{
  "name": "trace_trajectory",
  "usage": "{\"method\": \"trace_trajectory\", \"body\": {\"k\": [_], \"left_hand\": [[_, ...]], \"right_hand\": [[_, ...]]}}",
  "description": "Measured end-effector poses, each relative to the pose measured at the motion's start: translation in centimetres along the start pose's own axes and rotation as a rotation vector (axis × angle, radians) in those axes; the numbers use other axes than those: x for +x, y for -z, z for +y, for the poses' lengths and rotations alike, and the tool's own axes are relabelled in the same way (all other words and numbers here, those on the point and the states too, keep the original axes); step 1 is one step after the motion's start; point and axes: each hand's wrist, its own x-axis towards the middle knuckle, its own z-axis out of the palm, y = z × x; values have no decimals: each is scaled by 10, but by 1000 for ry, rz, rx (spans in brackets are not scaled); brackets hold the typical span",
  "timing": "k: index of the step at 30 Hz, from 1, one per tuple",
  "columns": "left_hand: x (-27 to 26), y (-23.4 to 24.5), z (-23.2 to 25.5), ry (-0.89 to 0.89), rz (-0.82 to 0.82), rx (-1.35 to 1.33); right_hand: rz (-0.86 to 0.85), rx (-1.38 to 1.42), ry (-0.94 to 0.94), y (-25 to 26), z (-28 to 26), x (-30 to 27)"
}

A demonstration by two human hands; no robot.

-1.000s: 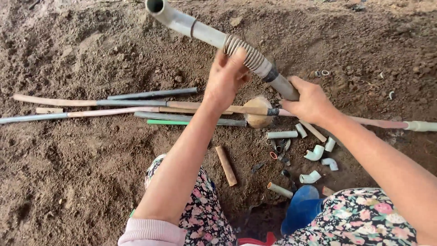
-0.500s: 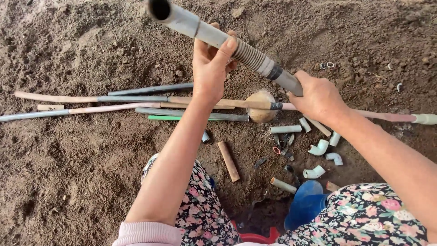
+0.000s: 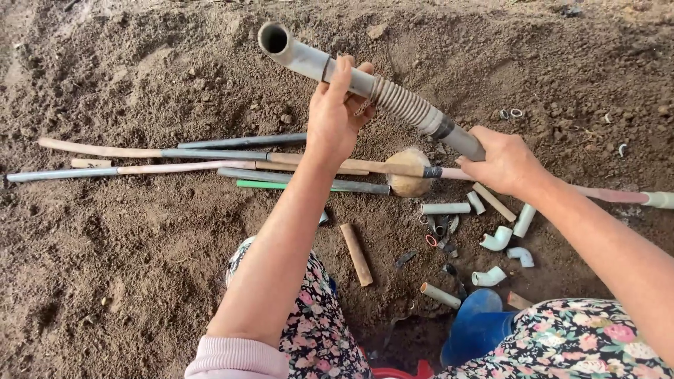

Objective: The person sits on a small red stool on the ground and assembles a long pipe by connecting several sections. They use black tape to secure the joints between the pipe segments. The person handles various pipe pieces, including straight sections and elbows, lying on the dirt surface.

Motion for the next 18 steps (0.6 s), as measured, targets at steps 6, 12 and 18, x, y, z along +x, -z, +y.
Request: {"method": "trace_trajectory", "body": {"k": [6,12,18], "left_hand": [[2,0,-8,-21,-27,153],[7,2,-16,-81,-68,241],[13,7,-11,-18,-106,113]], "right_hand": [[26,-3,8,-1,8,-2],[49,-3,26,-4,8,-4],[95,-5,50,-2,2,-3]]}}
